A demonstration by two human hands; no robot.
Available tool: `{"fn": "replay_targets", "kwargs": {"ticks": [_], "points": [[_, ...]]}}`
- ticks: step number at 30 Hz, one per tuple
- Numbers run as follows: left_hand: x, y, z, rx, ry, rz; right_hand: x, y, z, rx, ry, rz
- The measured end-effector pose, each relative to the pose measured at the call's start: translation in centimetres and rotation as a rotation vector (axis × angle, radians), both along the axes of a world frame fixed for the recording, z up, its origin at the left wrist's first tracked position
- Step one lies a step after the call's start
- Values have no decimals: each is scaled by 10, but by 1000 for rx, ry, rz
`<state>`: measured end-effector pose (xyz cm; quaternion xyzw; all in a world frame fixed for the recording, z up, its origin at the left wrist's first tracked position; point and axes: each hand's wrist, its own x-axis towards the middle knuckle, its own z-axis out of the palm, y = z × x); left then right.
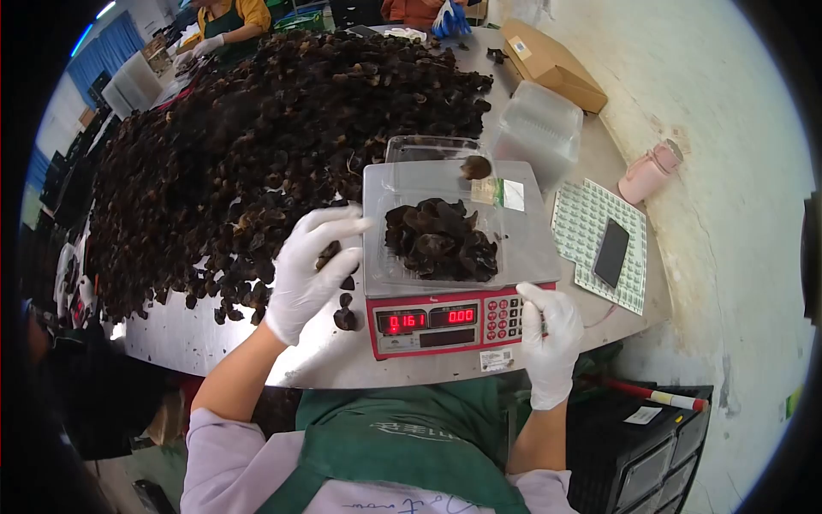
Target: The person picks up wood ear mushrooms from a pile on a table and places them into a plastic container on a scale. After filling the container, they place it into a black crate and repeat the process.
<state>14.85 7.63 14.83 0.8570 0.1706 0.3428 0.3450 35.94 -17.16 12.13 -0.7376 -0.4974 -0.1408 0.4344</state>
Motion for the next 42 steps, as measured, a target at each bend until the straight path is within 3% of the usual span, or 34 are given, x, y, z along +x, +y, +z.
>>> {"fn": "replay_targets", "kwargs": {"ticks": [3,7,10,16,23,25,27,29,31,33,38,40,42], "points": [[-47,8,-35,-184,47,147,17,28,17,-85,52,3],[-85,-4,-76,-244,67,244,65,95,25,-90,74,114],[-98,-14,-85,-349,105,275,92,142,19,-149,-107,78],[-113,-14,-99,-374,44,324,118,190,10,-618,-373,-12],[-96,-7,-95,-233,100,313,119,200,20,-678,-449,-51],[-84,3,-107,-226,125,276,115,202,31,-487,-469,3],[-63,9,-111,111,293,361,115,209,36,-512,-449,63],[-43,16,-126,109,363,369,115,217,28,-705,-310,129],[-27,17,-129,299,457,417,124,221,14,-678,-312,197],[-20,20,-125,304,526,289,122,227,14,-782,-307,169],[-25,45,-143,241,423,172,116,205,29,-445,-183,232],[-27,52,-144,170,399,159,94,178,52,-295,138,242],[-28,53,-141,58,298,198,76,152,58,-297,155,211]]}}
